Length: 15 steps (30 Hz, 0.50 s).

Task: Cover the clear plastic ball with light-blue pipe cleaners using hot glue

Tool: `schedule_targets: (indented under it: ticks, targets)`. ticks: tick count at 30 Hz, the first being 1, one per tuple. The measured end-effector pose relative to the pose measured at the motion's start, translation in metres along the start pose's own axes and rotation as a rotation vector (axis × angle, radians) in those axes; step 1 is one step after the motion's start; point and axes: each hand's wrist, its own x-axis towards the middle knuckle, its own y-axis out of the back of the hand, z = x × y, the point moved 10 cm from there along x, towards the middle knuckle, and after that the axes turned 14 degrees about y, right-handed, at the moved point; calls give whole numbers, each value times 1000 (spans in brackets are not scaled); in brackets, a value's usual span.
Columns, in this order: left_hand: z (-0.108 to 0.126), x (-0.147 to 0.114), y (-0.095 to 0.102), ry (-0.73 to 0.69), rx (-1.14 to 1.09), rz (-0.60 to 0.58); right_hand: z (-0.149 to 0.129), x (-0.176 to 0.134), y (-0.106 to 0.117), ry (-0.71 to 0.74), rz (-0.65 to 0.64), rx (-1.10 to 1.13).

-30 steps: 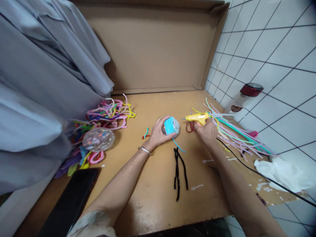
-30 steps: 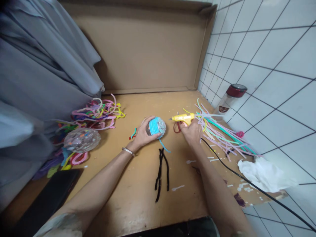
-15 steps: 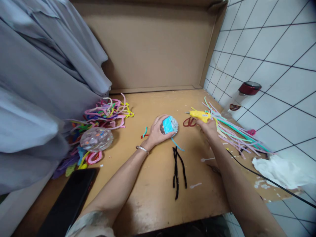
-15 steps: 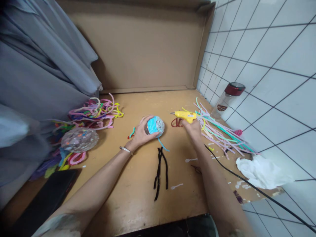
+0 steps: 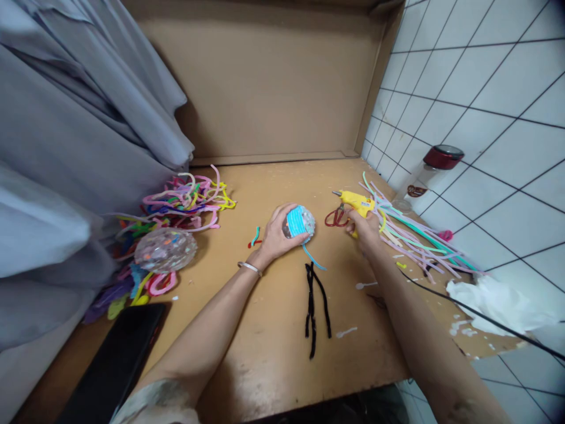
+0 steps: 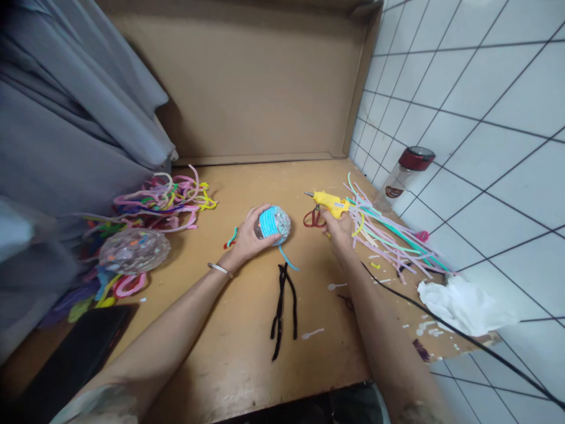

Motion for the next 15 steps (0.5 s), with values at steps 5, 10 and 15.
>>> schedule_targets:
  ticks: [5,10,15]
  targets:
    - [-3,1,0,19,6,5,14,4,-20,-161,40,149]
    - [-3,2,1,25,-7,1,11,11,-17,-156,24,76]
    - [-4,3,1,39,-9,-2,9,15,4,-133,-44,-72]
